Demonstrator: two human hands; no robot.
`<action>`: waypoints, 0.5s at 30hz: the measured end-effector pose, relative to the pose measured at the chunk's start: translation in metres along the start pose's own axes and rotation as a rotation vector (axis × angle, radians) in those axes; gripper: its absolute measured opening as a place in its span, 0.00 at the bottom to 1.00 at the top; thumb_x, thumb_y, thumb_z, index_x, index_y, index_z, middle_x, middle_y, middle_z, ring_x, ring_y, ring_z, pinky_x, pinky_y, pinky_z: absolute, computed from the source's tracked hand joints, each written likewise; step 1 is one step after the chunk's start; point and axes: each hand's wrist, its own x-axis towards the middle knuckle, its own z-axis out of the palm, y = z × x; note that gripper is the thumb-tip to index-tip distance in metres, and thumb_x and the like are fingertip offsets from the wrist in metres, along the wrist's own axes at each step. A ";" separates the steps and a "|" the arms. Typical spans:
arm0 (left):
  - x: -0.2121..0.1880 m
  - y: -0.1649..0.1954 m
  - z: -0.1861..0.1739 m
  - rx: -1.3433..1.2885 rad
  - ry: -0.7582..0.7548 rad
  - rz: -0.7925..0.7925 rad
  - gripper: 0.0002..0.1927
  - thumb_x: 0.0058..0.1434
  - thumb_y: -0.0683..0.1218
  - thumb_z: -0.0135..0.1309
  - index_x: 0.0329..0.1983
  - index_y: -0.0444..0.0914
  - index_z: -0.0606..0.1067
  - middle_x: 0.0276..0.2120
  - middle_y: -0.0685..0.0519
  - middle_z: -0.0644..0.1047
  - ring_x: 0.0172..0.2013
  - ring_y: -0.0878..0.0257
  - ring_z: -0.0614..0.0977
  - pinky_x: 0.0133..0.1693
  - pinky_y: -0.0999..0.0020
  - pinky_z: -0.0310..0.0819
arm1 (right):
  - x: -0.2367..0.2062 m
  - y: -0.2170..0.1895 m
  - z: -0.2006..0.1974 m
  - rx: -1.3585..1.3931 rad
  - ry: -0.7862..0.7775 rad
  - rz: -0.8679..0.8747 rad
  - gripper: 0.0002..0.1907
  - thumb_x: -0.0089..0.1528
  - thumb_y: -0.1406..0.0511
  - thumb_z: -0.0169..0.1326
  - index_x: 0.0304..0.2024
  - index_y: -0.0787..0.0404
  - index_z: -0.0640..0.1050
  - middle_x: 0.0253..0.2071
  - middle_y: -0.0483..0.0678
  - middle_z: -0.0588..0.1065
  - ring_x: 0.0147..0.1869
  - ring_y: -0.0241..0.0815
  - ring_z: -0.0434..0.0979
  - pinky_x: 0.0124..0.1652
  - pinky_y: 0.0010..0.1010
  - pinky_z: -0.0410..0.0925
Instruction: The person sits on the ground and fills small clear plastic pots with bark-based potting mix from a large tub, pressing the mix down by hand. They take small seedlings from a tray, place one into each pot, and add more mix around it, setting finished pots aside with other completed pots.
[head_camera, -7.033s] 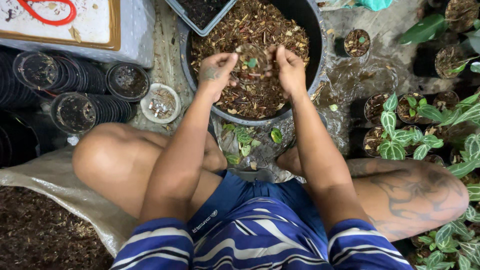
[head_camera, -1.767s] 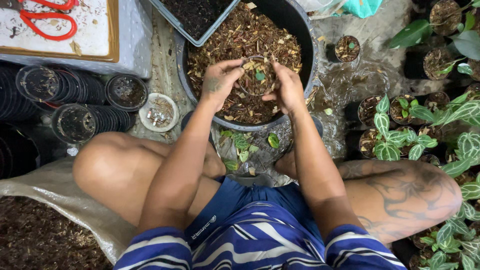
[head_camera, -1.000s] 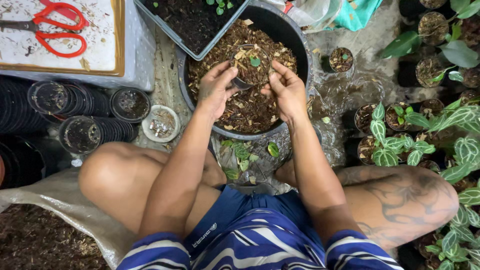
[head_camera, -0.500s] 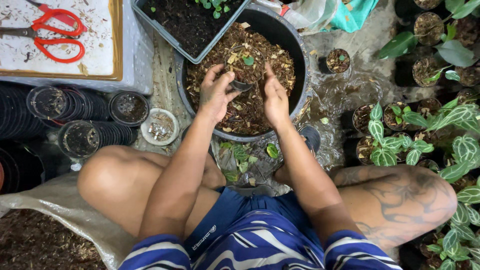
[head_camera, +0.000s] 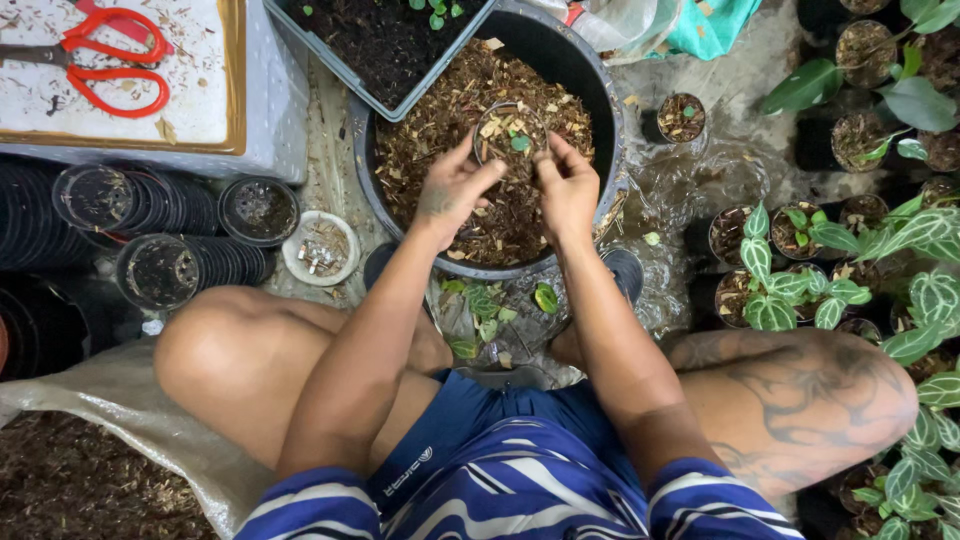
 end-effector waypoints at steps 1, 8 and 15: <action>-0.002 0.002 0.001 -0.017 -0.036 -0.030 0.46 0.57 0.46 0.64 0.76 0.44 0.54 0.42 0.48 0.77 0.38 0.60 0.81 0.34 0.69 0.81 | -0.001 0.001 0.000 0.012 -0.025 0.007 0.22 0.65 0.70 0.56 0.61 0.71 0.74 0.53 0.47 0.79 0.51 0.32 0.79 0.53 0.24 0.73; 0.000 0.001 0.006 -0.211 0.082 0.058 0.43 0.54 0.36 0.63 0.73 0.38 0.61 0.41 0.51 0.80 0.36 0.65 0.83 0.35 0.74 0.86 | -0.007 0.002 0.006 0.039 -0.132 0.048 0.29 0.59 0.72 0.63 0.62 0.71 0.72 0.45 0.44 0.75 0.42 0.30 0.76 0.44 0.21 0.73; 0.006 -0.010 0.007 -0.166 0.081 0.143 0.40 0.53 0.35 0.63 0.71 0.34 0.65 0.41 0.50 0.80 0.33 0.66 0.82 0.33 0.72 0.83 | -0.007 -0.004 0.004 0.006 -0.178 0.038 0.29 0.59 0.70 0.61 0.63 0.66 0.71 0.40 0.43 0.73 0.37 0.30 0.76 0.37 0.23 0.74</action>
